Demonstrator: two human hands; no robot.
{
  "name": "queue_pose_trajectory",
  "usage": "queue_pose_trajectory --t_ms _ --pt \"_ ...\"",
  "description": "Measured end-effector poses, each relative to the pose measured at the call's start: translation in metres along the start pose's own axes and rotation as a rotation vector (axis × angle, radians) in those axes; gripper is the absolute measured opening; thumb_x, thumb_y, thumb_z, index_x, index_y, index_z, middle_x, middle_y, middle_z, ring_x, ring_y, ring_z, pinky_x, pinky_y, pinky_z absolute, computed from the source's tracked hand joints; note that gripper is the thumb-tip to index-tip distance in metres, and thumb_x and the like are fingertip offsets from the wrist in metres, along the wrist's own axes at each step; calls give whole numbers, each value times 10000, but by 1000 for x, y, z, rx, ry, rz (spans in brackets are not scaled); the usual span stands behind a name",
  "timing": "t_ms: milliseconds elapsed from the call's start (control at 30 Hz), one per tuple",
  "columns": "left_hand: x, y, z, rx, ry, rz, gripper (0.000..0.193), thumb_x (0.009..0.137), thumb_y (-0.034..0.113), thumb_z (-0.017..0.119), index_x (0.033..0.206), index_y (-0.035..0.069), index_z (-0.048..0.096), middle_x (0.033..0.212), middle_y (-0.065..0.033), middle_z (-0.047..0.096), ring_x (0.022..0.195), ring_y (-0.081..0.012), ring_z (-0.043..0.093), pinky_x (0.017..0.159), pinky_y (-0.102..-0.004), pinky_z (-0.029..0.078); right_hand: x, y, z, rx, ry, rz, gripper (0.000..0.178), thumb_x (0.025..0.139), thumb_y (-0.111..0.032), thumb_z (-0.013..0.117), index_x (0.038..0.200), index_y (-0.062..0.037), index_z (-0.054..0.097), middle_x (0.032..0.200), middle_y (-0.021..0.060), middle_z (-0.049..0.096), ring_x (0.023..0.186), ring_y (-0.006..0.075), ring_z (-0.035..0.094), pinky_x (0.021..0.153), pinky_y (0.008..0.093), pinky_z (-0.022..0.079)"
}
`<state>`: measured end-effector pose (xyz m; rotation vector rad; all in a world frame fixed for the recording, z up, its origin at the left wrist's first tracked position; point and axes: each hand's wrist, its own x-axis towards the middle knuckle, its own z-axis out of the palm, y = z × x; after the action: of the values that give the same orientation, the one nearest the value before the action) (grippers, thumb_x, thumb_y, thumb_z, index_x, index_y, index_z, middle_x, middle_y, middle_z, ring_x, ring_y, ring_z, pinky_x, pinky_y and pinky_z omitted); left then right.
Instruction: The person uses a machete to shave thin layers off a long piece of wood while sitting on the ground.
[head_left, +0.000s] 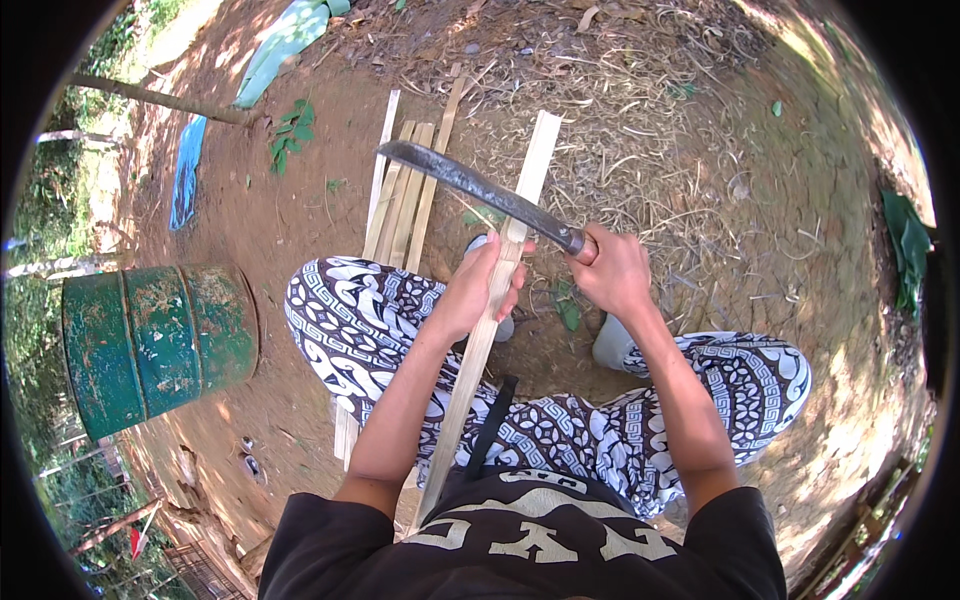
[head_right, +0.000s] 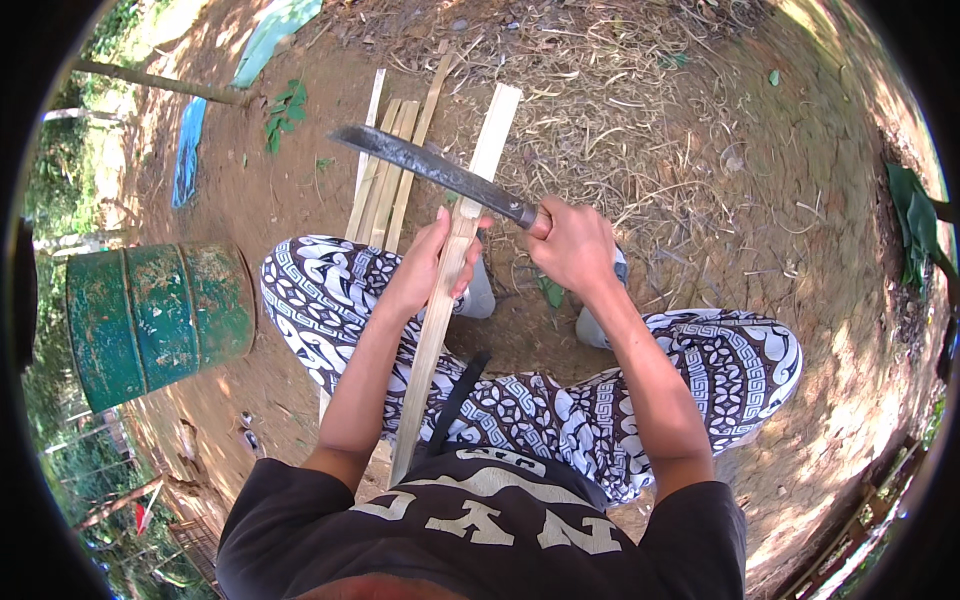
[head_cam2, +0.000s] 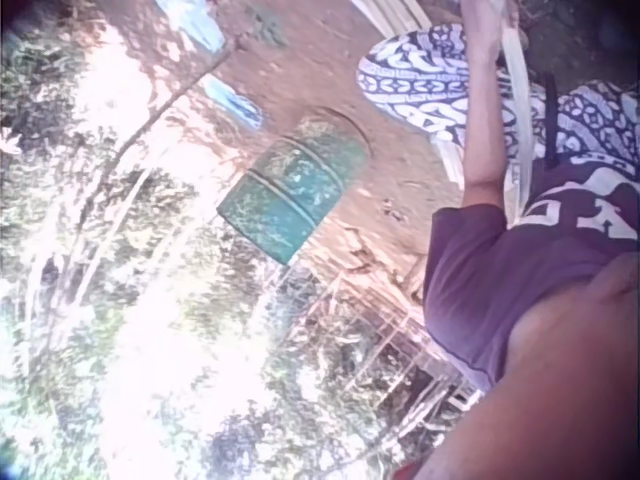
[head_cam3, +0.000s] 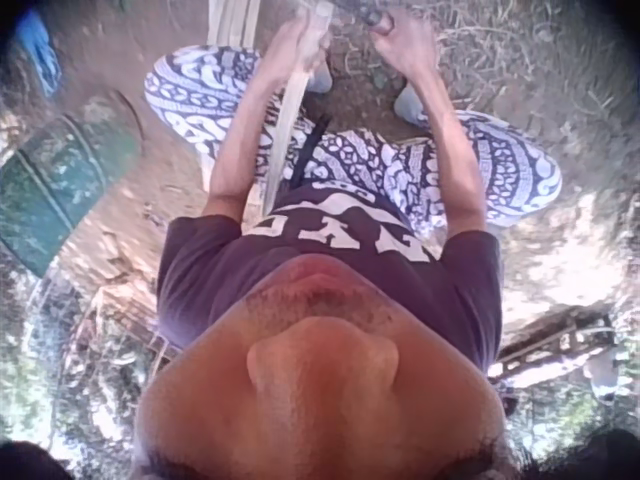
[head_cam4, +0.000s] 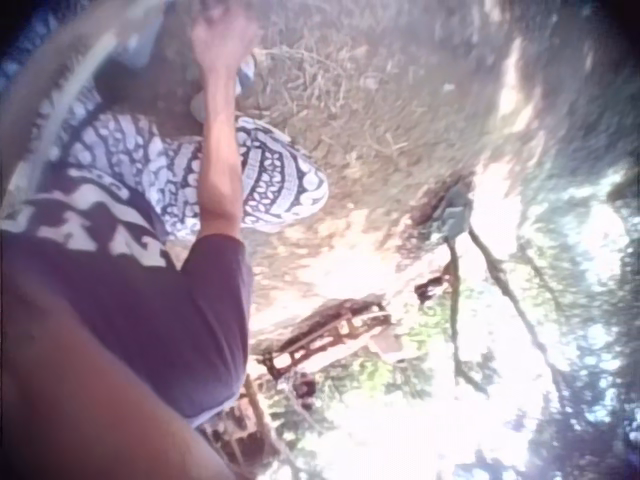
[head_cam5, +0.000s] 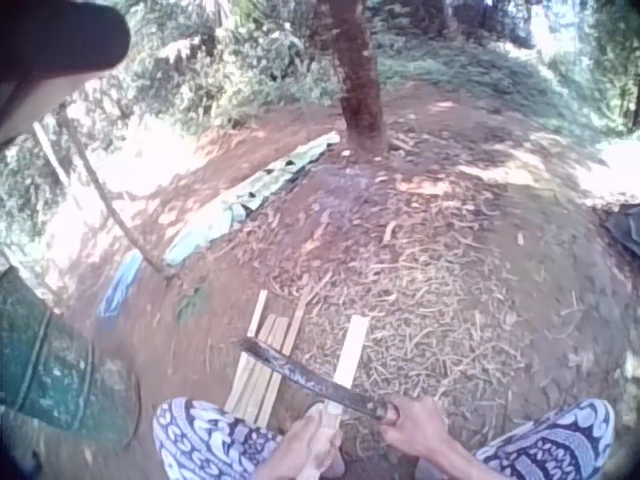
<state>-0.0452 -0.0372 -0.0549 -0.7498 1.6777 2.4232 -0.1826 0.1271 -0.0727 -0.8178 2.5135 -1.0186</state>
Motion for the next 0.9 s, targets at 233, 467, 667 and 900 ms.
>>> queue_pose_trajectory --t_ms 233,467,667,900 --pt "-1 0 -14 -145 7 34 419 1082 321 304 1198 -17 523 803 -70 606 471 -106 496 421 -214 418 -7 -3 -7 35 -49 79 301 774 -263 725 681 -30 559 570 156 580 564 360 605 598 442 483" --pt "11 -3 -11 -261 79 106 290 1039 260 469 1125 -5 547 993 -149 701 800 -180 676 715 -294 535 -23 -12 12 814 -290 335 363 913 -276 721 677 -32 592 492 -30 459 421 64 450 393 294 334" --pt "13 -9 -17 -183 20 62 321 1026 246 499 1170 -9 630 1053 -75 707 931 -98 618 840 -257 474 -32 -30 26 1122 -376 402 228 903 -188 739 830 -35 586 535 -50 473 390 38 393 364 239 300" --pt "-27 66 -3 558 499 880 243 977 105 543 1189 8 613 1153 -104 657 1054 -169 603 916 -313 470 -34 -20 29 1255 -379 444 359 881 -154 751 650 -106 480 483 -36 427 368 71 383 363 261 306"
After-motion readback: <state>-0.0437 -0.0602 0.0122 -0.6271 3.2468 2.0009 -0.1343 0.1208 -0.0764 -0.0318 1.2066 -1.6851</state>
